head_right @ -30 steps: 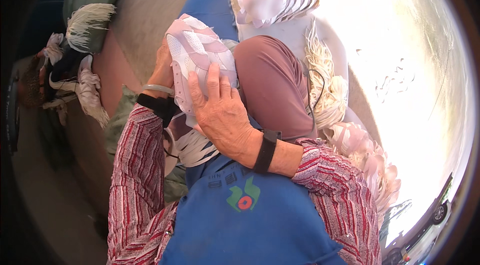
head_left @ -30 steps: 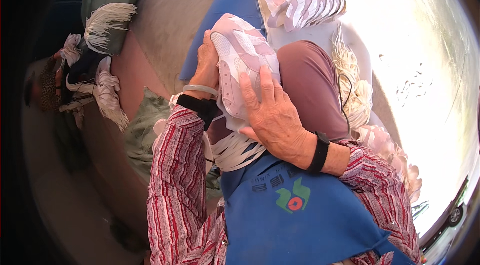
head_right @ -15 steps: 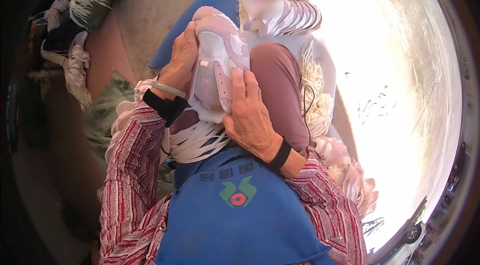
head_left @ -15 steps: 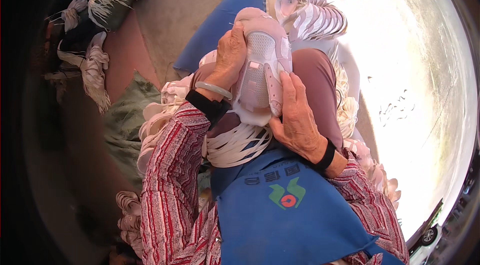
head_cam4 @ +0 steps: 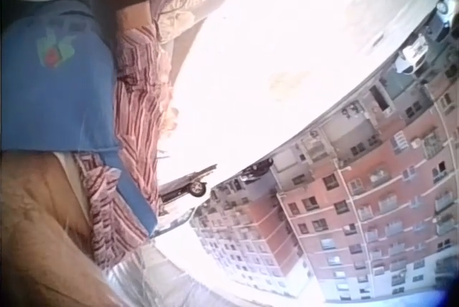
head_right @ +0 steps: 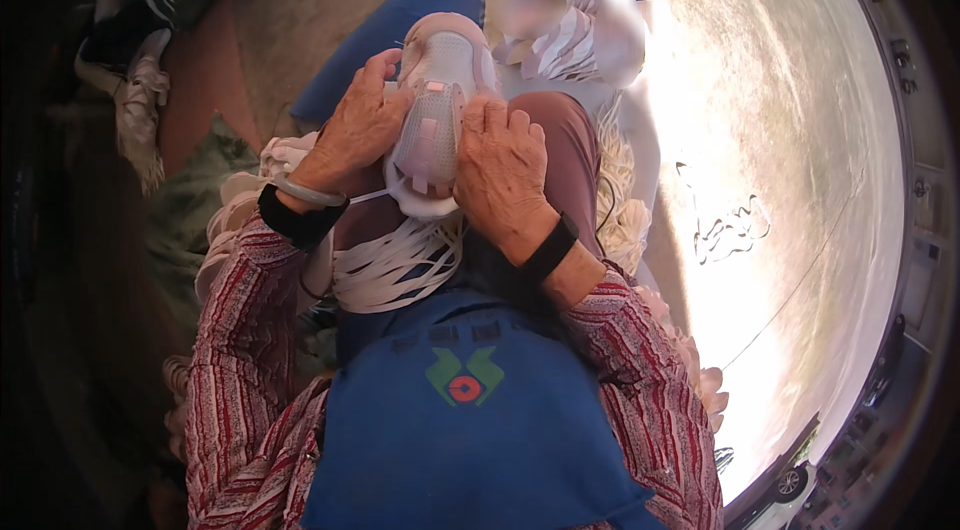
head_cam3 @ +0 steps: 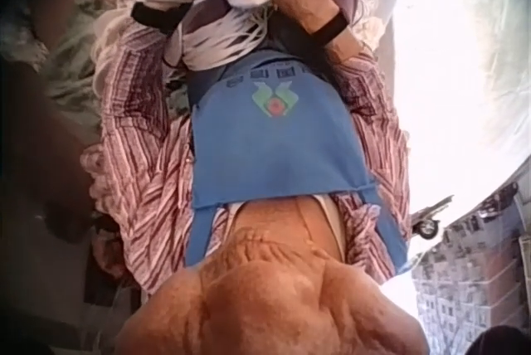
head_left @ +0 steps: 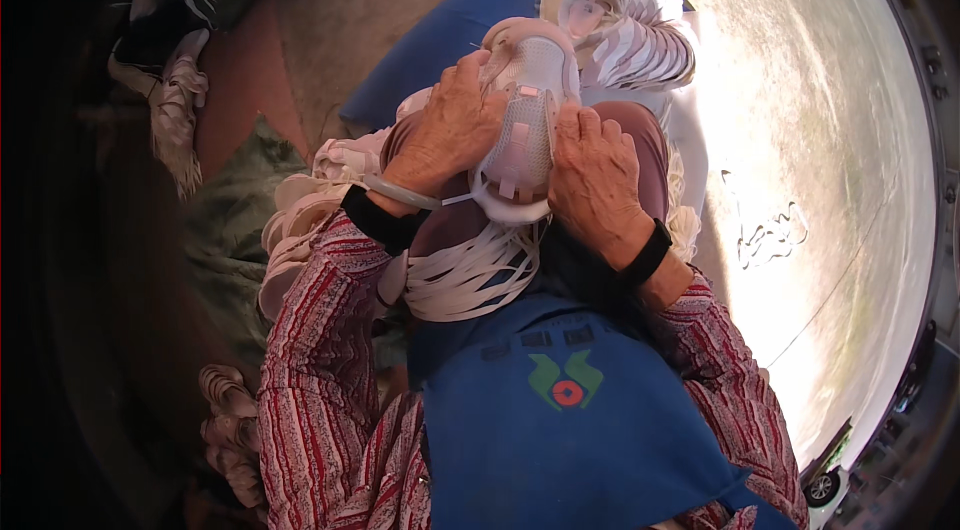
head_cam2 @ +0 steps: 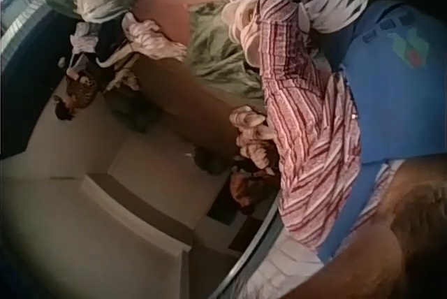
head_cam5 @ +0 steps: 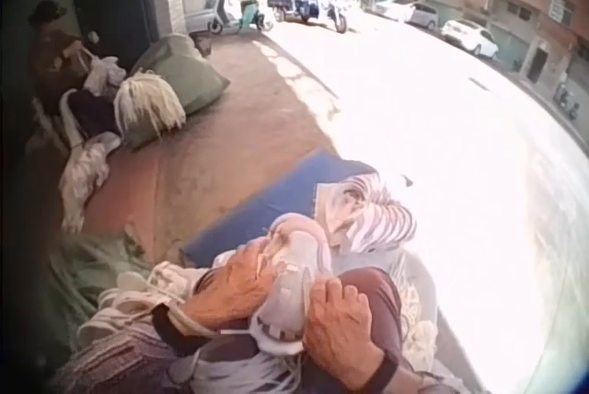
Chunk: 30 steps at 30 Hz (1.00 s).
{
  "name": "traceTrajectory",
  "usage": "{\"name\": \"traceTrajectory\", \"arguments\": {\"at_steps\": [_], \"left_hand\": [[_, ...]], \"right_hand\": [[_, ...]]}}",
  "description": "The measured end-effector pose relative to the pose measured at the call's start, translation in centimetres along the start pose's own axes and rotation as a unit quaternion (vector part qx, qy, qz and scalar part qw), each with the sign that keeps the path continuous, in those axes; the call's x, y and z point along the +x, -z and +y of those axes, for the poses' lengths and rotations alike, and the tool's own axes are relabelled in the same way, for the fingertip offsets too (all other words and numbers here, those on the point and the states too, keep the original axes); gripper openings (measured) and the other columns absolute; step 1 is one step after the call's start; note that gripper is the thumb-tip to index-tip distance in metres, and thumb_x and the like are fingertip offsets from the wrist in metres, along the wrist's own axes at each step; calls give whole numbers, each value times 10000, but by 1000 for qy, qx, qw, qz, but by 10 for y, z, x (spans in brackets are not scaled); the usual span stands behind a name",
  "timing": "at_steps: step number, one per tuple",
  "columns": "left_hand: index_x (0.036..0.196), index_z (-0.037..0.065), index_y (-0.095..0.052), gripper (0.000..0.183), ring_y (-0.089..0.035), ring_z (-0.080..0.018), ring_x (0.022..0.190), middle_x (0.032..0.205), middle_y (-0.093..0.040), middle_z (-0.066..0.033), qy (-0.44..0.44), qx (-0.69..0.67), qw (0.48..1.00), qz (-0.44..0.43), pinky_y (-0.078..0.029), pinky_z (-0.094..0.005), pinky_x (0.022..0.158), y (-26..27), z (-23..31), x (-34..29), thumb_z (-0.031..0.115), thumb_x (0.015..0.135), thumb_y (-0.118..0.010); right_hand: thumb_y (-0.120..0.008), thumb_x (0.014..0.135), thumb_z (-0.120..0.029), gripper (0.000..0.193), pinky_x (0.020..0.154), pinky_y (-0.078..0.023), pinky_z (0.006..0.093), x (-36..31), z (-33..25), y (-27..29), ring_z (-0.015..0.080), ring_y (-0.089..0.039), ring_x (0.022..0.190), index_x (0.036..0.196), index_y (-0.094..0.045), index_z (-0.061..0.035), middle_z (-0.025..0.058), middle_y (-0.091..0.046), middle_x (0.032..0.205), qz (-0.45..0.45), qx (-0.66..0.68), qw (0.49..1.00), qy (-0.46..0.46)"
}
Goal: The recorder is lacing a shoe by hand while sitting outside.
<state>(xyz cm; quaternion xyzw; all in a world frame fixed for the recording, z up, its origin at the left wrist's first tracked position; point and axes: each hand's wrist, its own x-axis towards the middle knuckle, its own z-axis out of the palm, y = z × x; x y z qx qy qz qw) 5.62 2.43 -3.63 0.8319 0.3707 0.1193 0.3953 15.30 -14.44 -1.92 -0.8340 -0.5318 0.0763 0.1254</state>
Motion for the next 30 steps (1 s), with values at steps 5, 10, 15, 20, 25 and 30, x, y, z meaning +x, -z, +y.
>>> {"name": "traceTrajectory", "arguments": {"at_steps": [5, 10, 15, 20, 25, 30], "left_hand": [[1528, 94, -216, 873, -472, -471, 1243, 1381, -427, -292, -158, 127, 973, -111, -339, -604, 1042, 8, 8, -64, 163, 790, -679], [1552, 151, -146, 934, -491, -528, 1154, 1381, -367, -331, -214, 102, 971, -12, -384, -635, 965, -23, -1, -74, 93, 789, -683], [1540, 84, -144, 932, -490, -520, 1190, 1388, -360, -326, -157, 120, 980, -9, -492, -506, 935, -41, 8, -80, 17, 779, -677], [1533, 78, -162, 906, -527, -509, 1148, 1383, -369, -316, -169, 120, 978, -31, -507, -497, 917, -33, 16, -77, 19, 784, -669], [1513, 38, -222, 823, -558, -487, 1101, 1424, -338, -329, -202, 103, 973, -40, -519, -483, 885, -26, 3, -76, 16, 800, -633], [1479, -58, -280, 740, -523, -519, 1131, 1404, -310, -430, -231, 273, 934, 16, -464, -527, 937, -61, -4, -90, 156, 861, -626]], "right_hand": [[-607, 800, -34, 596, 748, -554, 473, -7, 10, -6, 413, -646, 866, 1324, -361, 105, 236, -523, 1080, -6, 106, 994, 3], [-565, 831, 2, 564, 723, -553, 491, -7, 25, -18, 472, -626, 848, 1349, -348, 60, 274, -502, 1069, 41, 127, 989, 70], [-531, 835, 26, 577, 763, -526, 482, 16, 39, -5, 457, -613, 863, 1386, -360, 12, 268, -503, 1079, 17, 124, 988, 94], [-626, 820, -122, 571, 709, -504, 418, 3, 43, -8, 346, -619, 793, 1325, -413, 39, 204, -563, 950, 80, -23, 986, 142], [-627, 855, -168, 611, 709, -513, 444, -3, 38, -11, 363, -639, 798, 1370, -378, 46, 211, -602, 923, 57, 15, 992, 109], [-625, 832, -188, 607, 480, -498, 414, -34, 29, -16, 296, -651, 547, 1303, -395, 117, 146, -628, 732, 22, -2, 996, 91]]}}
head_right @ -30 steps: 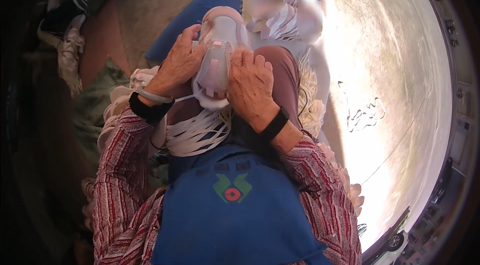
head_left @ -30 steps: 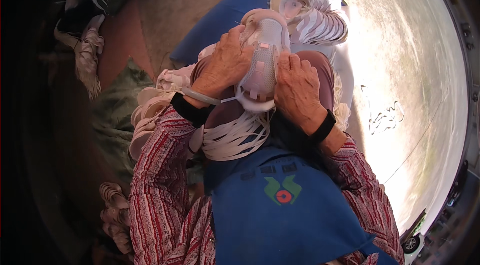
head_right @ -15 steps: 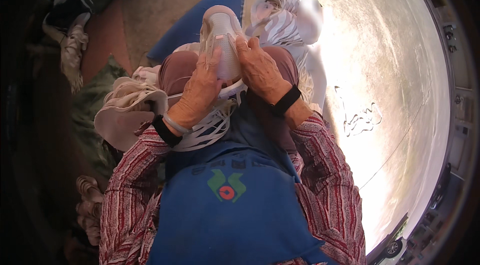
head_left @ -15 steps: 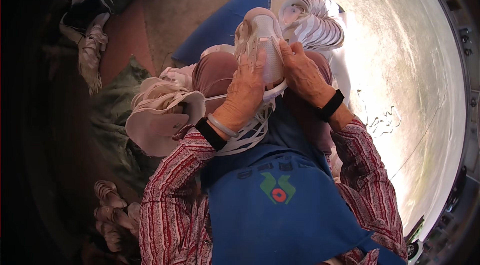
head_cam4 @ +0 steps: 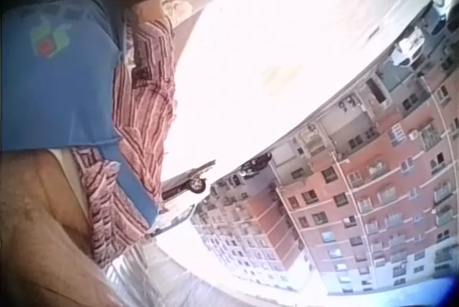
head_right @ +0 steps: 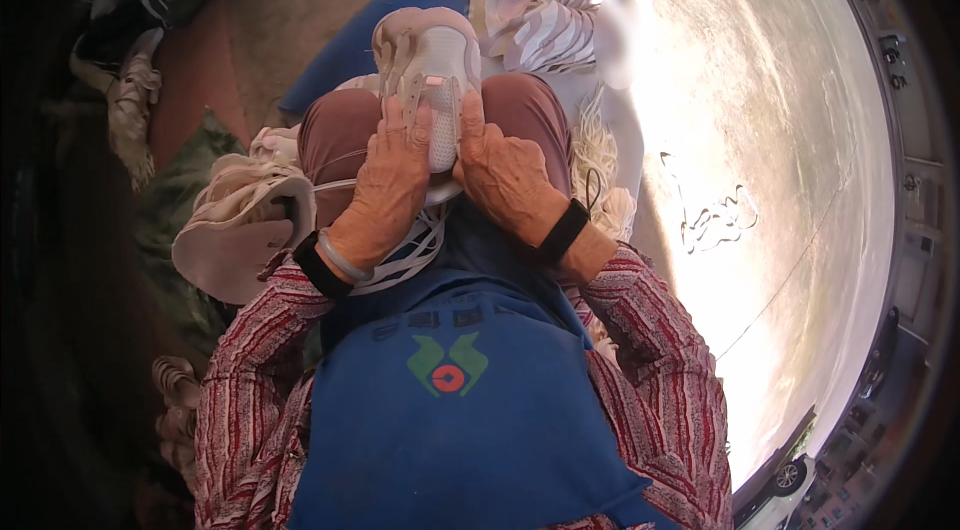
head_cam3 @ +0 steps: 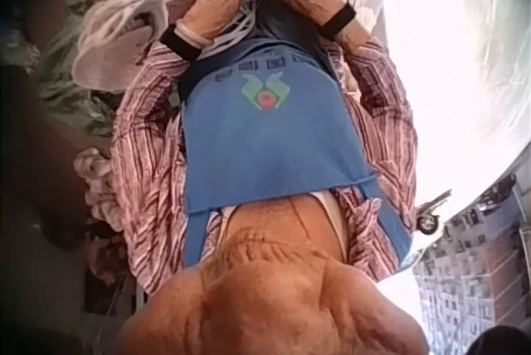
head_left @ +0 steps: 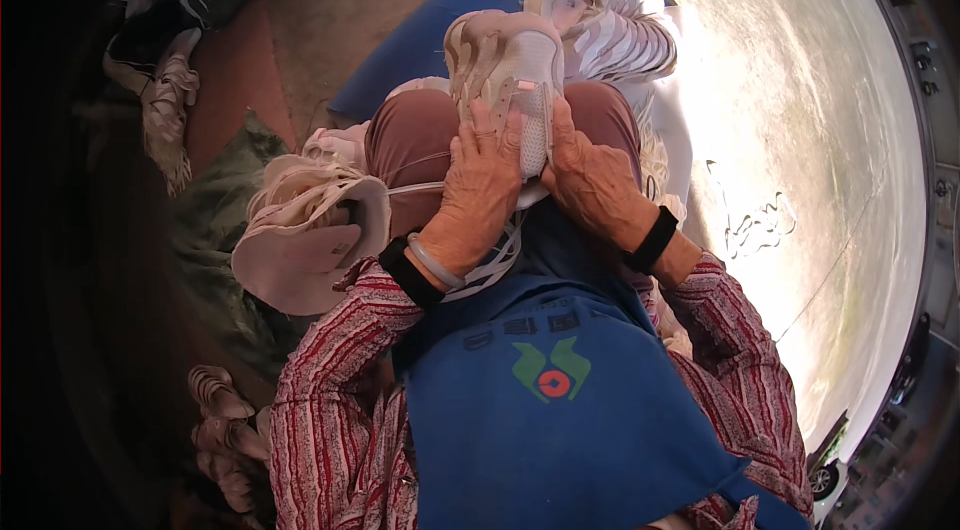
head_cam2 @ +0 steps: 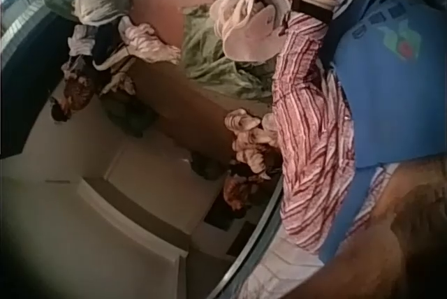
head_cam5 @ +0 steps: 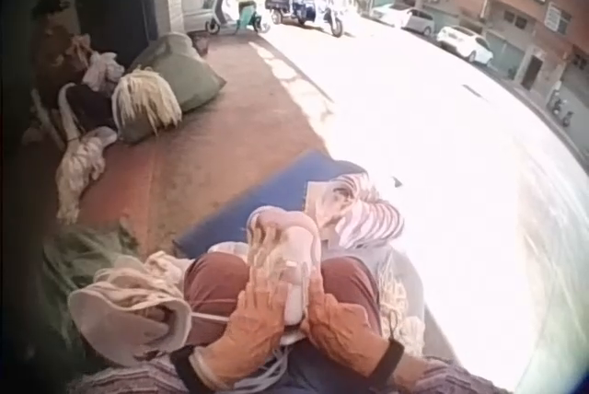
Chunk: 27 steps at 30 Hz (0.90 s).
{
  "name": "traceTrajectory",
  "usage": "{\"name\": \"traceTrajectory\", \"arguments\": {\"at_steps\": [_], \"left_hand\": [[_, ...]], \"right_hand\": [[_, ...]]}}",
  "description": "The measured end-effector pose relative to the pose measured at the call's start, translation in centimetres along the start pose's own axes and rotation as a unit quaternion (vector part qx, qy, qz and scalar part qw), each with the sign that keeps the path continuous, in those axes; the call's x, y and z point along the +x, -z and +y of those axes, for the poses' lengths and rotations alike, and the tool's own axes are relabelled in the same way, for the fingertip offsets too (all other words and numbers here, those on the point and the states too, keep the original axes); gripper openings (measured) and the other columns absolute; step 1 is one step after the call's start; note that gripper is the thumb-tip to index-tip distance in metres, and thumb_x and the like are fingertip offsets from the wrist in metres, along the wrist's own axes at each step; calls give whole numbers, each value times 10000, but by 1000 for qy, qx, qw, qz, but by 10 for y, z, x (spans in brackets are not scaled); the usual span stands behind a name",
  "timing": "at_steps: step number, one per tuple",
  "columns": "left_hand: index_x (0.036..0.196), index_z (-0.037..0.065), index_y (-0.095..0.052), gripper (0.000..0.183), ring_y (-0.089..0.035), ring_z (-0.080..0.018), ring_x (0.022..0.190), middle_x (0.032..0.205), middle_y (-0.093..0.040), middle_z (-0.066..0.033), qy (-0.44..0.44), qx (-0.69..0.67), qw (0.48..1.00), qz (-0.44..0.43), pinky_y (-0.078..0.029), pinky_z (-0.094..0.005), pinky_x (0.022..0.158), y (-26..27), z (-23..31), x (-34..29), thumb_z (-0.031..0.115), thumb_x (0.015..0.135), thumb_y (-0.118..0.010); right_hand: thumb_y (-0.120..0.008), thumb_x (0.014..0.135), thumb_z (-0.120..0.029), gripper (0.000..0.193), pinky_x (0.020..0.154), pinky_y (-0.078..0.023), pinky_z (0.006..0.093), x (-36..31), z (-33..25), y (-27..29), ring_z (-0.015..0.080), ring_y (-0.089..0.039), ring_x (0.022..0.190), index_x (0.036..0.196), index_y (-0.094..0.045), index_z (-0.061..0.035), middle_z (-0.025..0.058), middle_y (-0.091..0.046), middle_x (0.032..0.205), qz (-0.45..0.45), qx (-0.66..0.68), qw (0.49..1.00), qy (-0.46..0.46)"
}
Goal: The recorder is lacing a shoe by hand while sitting outside.
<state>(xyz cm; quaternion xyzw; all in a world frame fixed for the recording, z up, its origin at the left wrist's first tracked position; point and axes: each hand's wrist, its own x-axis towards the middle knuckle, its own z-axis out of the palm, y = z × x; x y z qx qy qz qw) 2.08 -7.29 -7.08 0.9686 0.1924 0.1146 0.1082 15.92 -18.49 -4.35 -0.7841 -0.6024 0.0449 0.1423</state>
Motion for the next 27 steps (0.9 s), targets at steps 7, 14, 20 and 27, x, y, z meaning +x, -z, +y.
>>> {"name": "traceTrajectory", "arguments": {"at_steps": [7, 14, 20, 27], "left_hand": [[1509, -18, -275, 737, -463, -547, 1202, 1441, -279, -428, 5, 107, 994, -9, -376, -575, 1031, -18, 0, 0, 274, 907, -584], [1533, 42, -253, 738, -431, -564, 1239, 1502, -226, -380, 30, 65, 997, -16, -343, -603, 1053, 0, 4, -13, 261, 904, -572], [1521, 67, -304, 690, -376, -584, 1285, 1526, -168, -382, 34, 49, 998, -1, -316, -612, 1071, -9, 14, -15, 213, 898, -563], [1521, 102, -321, 679, -349, -587, 1306, 1527, -164, -384, 18, 52, 998, -23, -311, -605, 1080, -7, 11, -29, 212, 898, -567]], "right_hand": [[-654, 806, -196, 619, 513, -509, 410, 19, 7, -15, 297, -676, 601, 1270, -410, 133, 154, -652, 748, -43, -57, 997, 17], [-701, 780, -186, 692, 676, -524, 469, 33, 11, -6, 396, -675, 785, 1328, -359, 60, 217, -660, 858, -73, 58, 995, 32], [-707, 768, -188, 803, 728, -523, 486, 33, 5, 6, 446, -658, 850, 1407, -285, 55, 287, -657, 963, -116, 95, 989, -6], [-672, 790, -131, 799, 798, -491, 502, 22, 7, 1, 510, -603, 938, 1425, -235, 80, 377, -596, 996, -108, 261, 959, -27]]}}
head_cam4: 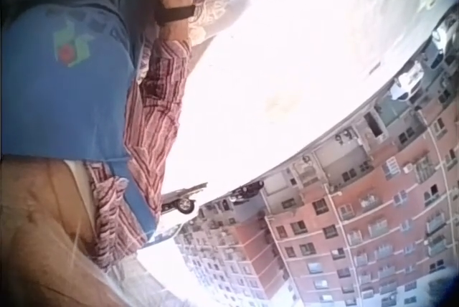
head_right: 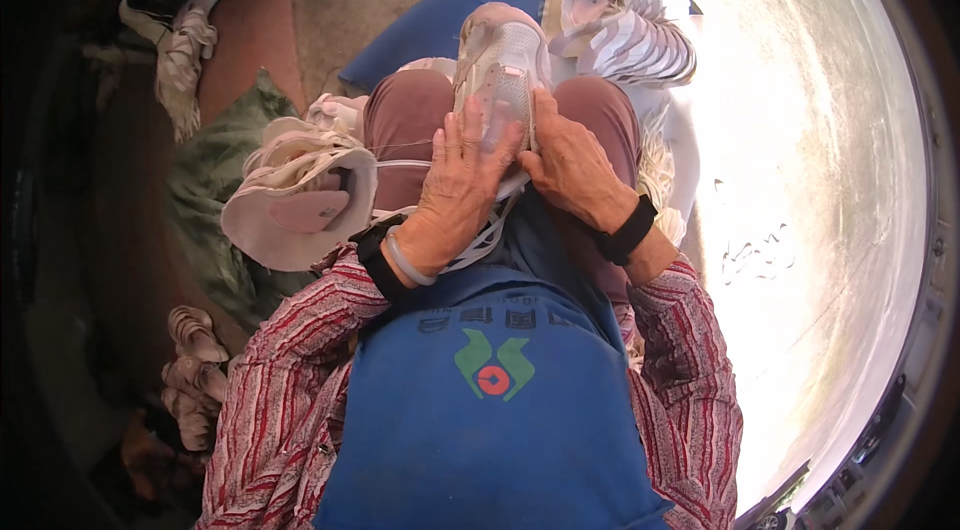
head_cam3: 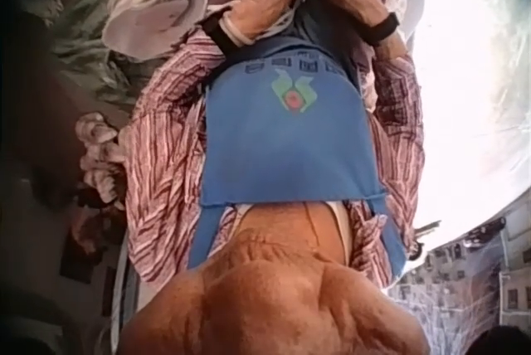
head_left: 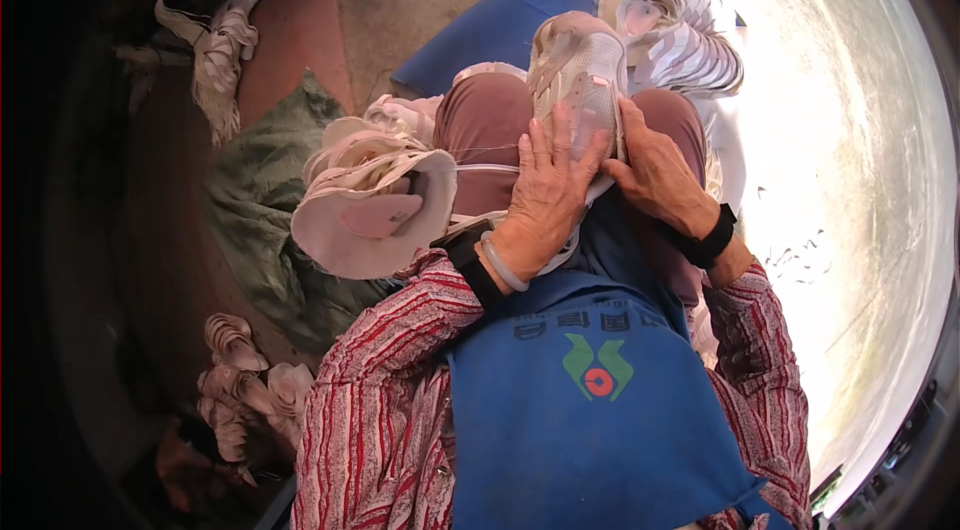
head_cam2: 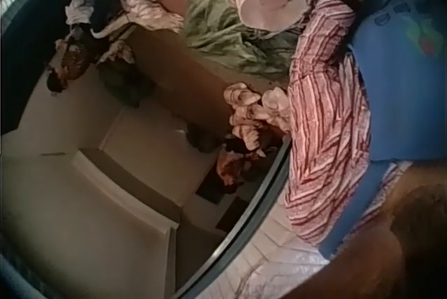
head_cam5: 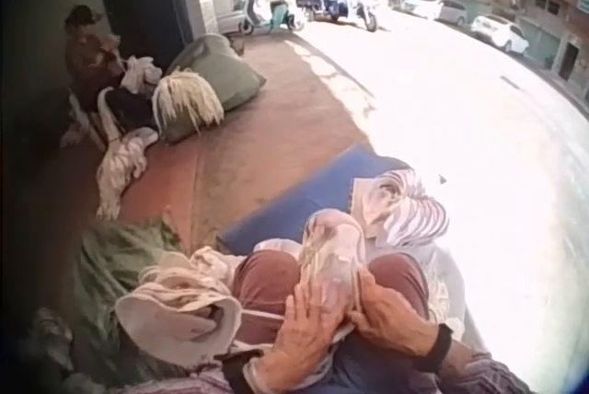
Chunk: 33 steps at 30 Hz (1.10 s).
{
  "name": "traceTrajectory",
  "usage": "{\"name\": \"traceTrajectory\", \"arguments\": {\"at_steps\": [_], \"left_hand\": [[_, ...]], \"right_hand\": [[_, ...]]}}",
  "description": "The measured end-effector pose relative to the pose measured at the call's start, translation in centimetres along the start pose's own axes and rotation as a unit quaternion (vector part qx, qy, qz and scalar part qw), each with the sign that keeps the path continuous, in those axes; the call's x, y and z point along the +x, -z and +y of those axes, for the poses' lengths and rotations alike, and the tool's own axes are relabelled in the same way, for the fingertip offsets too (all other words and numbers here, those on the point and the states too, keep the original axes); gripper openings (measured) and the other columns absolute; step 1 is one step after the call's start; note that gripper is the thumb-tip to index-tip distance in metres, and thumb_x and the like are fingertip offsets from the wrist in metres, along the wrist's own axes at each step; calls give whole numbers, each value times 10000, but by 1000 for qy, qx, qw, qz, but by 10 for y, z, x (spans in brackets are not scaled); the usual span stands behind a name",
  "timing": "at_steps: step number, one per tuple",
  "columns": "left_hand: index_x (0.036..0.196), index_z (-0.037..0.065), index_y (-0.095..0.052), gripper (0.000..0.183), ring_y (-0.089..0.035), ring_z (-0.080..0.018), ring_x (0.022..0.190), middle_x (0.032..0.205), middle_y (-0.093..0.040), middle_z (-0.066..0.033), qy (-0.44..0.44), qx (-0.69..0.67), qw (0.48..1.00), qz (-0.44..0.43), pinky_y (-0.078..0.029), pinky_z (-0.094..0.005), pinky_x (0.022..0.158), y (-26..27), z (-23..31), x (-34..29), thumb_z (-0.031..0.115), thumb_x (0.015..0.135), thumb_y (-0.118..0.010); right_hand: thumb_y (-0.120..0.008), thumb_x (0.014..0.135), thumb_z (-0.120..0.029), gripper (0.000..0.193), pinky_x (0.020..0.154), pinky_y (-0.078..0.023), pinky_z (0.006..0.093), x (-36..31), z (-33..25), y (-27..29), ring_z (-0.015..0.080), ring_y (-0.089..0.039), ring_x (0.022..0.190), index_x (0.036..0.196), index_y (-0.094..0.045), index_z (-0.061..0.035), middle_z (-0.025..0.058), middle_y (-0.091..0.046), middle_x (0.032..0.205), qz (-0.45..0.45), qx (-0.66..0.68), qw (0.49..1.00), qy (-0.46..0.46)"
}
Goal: The recorder is lacing a shoe by hand while sitting outside.
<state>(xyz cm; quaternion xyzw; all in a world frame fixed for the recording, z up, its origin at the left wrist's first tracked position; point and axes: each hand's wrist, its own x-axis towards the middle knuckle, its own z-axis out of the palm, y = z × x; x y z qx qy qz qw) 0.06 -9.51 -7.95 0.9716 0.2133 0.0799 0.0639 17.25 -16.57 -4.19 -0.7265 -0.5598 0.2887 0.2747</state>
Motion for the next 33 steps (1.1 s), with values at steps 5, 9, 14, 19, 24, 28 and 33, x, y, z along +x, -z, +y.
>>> {"name": "traceTrajectory", "arguments": {"at_steps": [5, 9, 14, 19, 24, 28, 33], "left_hand": [[1506, 145, -368, 664, -298, -605, 1333, 1531, -149, -386, 5, -8, 1000, 6, -285, -614, 1095, -7, 4, -2, 199, 878, -579], [1475, 191, -431, 675, -187, -602, 1389, 1545, -94, -376, -5, -91, 996, -14, -242, -604, 1127, 9, 0, -13, 103, 827, -601], [1466, 168, -432, 678, -129, -595, 1411, 1552, -84, -363, 16, -118, 993, -17, -211, -588, 1150, 9, 8, -13, 75, 817, -606], [1442, 141, -461, 634, -143, -582, 1414, 1544, -105, -366, 15, -200, 980, -6, -243, -575, 1144, 21, -4, -8, 40, 827, -580], [1410, 127, -497, 599, -178, -580, 1405, 1535, -133, -369, 13, -231, 973, -2, -271, -573, 1132, 22, -3, -6, 31, 825, -583], [1401, 120, -499, 610, -206, -576, 1398, 1534, -145, -361, 22, -194, 981, -10, -297, -562, 1122, 22, 4, -4, 13, 810, -603], [1306, 53, -537, 533, -296, -529, 1381, 1496, -246, -338, 38, -331, 943, 6, -363, -510, 1095, 55, -14, 3, -59, 791, -618]], "right_hand": [[-652, 780, -33, 752, 788, -496, 517, -3, -2, -3, 497, -614, 920, 1388, -235, 115, 350, -609, 950, 3, 7, 1000, 30], [-653, 786, -11, 772, 807, -495, 515, -10, -5, -6, 492, -607, 958, 1416, -219, 97, 345, -604, 1009, 1, 14, 1000, -7], [-627, 816, 14, 777, 841, -496, 498, -13, -12, -7, 477, -585, 1055, 1461, -196, 57, 345, -557, 1165, 17, 27, 999, -20], [-618, 815, 22, 795, 871, -493, 484, -5, -22, 11, 481, -570, 1105, 1481, -183, 37, 345, -535, 1234, 0, 57, 998, -9], [-608, 836, 16, 771, 950, -467, 450, -9, -16, 2, 484, -531, 1175, 1488, -197, 34, 341, -505, 1290, -6, 85, 996, -38], [-597, 831, 44, 764, 973, -454, 451, -12, -8, -10, 476, -523, 1193, 1483, -200, 44, 342, -485, 1318, 28, 89, 996, -16], [-641, 825, 19, 749, 868, -486, 460, -11, -13, -8, 486, -587, 1050, 1460, -244, 14, 321, -586, 1130, 51, 119, 992, -9]]}}
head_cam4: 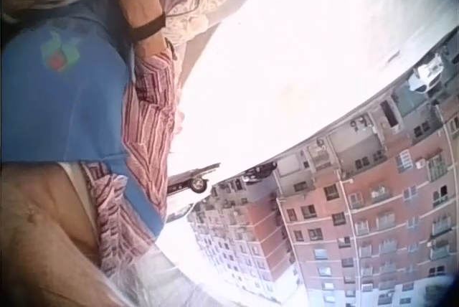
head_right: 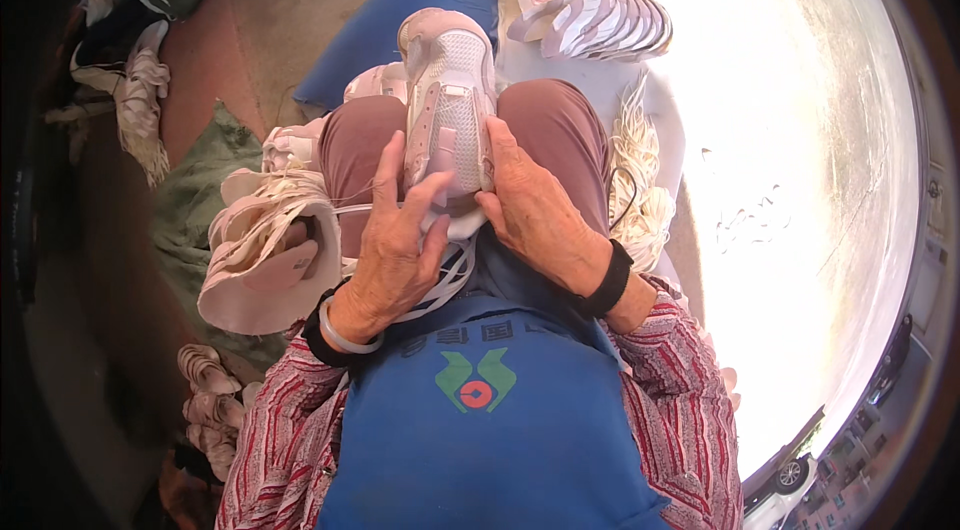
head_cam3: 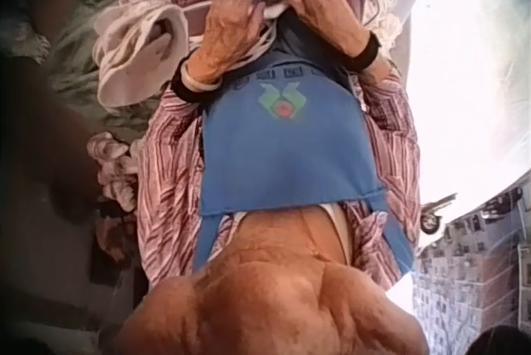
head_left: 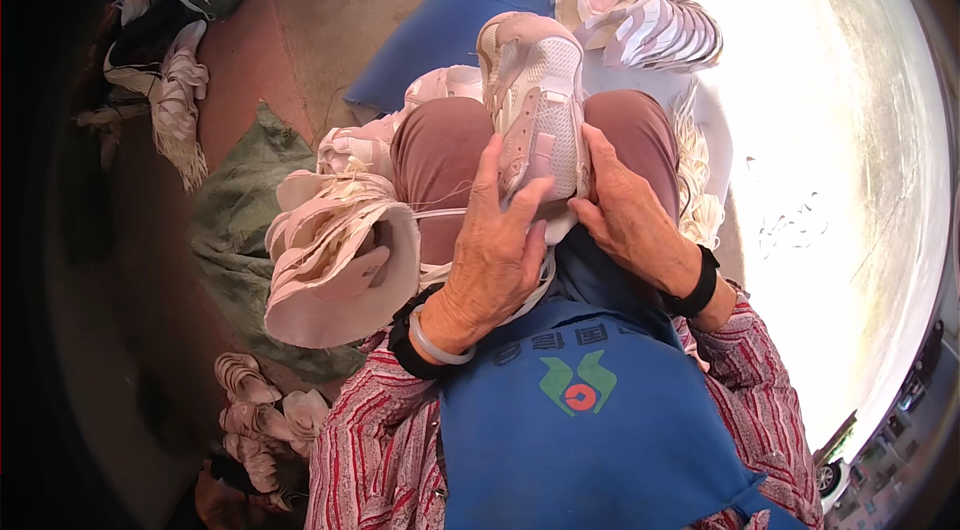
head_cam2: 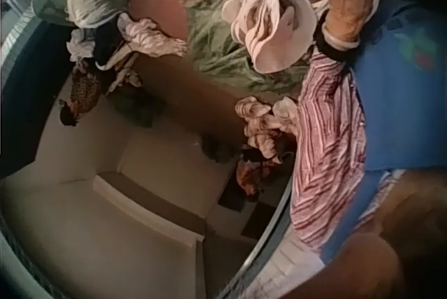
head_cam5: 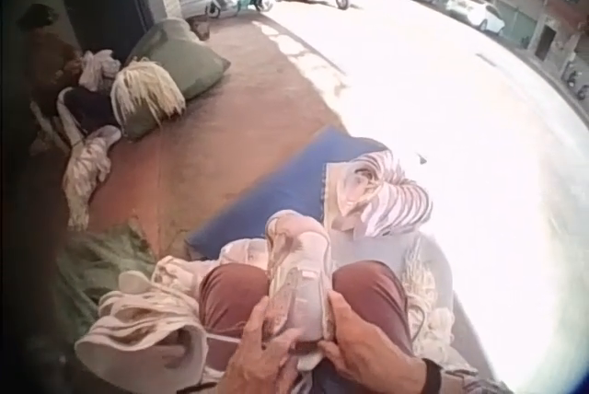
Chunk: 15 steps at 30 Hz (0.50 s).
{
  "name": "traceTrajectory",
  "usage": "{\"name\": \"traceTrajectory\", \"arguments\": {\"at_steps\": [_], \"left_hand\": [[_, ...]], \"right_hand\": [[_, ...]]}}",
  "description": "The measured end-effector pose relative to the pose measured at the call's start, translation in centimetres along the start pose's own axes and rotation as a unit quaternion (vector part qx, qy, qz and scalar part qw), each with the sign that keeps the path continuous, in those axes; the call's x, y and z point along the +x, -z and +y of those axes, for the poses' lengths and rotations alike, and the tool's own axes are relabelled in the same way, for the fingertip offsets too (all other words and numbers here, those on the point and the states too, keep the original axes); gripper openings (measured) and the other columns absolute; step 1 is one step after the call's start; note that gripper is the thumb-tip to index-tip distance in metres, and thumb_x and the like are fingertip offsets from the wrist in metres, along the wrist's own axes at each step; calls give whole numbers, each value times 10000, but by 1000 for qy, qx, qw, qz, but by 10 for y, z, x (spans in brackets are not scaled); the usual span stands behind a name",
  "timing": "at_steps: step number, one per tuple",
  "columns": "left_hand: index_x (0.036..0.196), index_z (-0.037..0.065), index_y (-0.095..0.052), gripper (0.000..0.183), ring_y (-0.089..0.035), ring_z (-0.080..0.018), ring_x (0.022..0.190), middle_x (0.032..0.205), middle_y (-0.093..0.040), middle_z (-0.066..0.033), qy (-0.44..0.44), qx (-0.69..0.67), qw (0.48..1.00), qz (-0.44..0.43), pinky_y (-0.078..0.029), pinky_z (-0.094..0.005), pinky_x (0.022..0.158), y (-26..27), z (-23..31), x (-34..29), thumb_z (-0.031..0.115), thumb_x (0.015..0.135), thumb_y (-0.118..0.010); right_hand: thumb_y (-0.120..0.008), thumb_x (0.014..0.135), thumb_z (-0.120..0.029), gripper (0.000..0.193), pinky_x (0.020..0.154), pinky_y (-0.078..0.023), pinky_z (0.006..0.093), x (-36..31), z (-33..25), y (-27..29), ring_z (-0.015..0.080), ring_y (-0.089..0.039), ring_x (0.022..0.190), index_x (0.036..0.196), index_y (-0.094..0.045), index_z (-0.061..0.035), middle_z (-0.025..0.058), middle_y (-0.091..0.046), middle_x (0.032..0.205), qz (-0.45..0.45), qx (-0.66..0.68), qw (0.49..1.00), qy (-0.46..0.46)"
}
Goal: The recorder is lacing a shoe by hand while sitting outside.
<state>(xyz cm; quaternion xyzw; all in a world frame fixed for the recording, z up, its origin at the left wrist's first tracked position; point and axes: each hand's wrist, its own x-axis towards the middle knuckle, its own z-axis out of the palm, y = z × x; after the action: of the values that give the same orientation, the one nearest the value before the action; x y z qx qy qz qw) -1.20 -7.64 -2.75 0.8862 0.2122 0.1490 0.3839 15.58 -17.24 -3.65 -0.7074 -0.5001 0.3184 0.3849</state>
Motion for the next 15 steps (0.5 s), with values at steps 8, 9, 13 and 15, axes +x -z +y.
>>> {"name": "traceTrajectory", "arguments": {"at_steps": [8, 9, 13, 15], "left_hand": [[1101, 1, -604, 257, -630, -326, 1014, 1163, -617, -186, 14, -10, 995, 99, -508, -395, 884, 40, -8, -15, 4, 851, -665], [1101, 1, -604, 257, -630, -326, 1014, 1163, -617, -186, 21, -12, 995, 95, -508, -395, 884, 45, -10, -23, 4, 851, -665], [1102, 17, -648, 206, -647, -266, 931, 1005, -673, -129, 76, 72, 993, 52, -511, -329, 810, 72, -44, -54, 57, 900, -641], [1103, 26, -655, 189, -645, -214, 872, 993, -681, -107, 158, -42, 986, 45, -513, -309, 780, 79, -83, -75, 73, 921, -639]], "right_hand": [[-583, 885, -38, 82, 740, -496, 441, -28, -11, 31, 394, -615, 805, 940, -593, 22, 186, -611, 853, 27, -88, 996, 20], [-591, 881, -47, 78, 729, -495, 420, -36, -9, 38, 363, -620, 796, 905, -621, 21, 172, -616, 863, 12, -85, 996, 21], [-636, 871, -40, 96, 654, -491, 382, -60, -9, 39, 304, -619, 723, 955, -659, 2, 136, -620, 820, -90, -72, 993, 41], [-651, 864, -47, 121, 656, -491, 393, -64, -6, 23, 309, -616, 728, 977, -662, -6, 127, -611, 828, -143, -80, 985, 59]]}}
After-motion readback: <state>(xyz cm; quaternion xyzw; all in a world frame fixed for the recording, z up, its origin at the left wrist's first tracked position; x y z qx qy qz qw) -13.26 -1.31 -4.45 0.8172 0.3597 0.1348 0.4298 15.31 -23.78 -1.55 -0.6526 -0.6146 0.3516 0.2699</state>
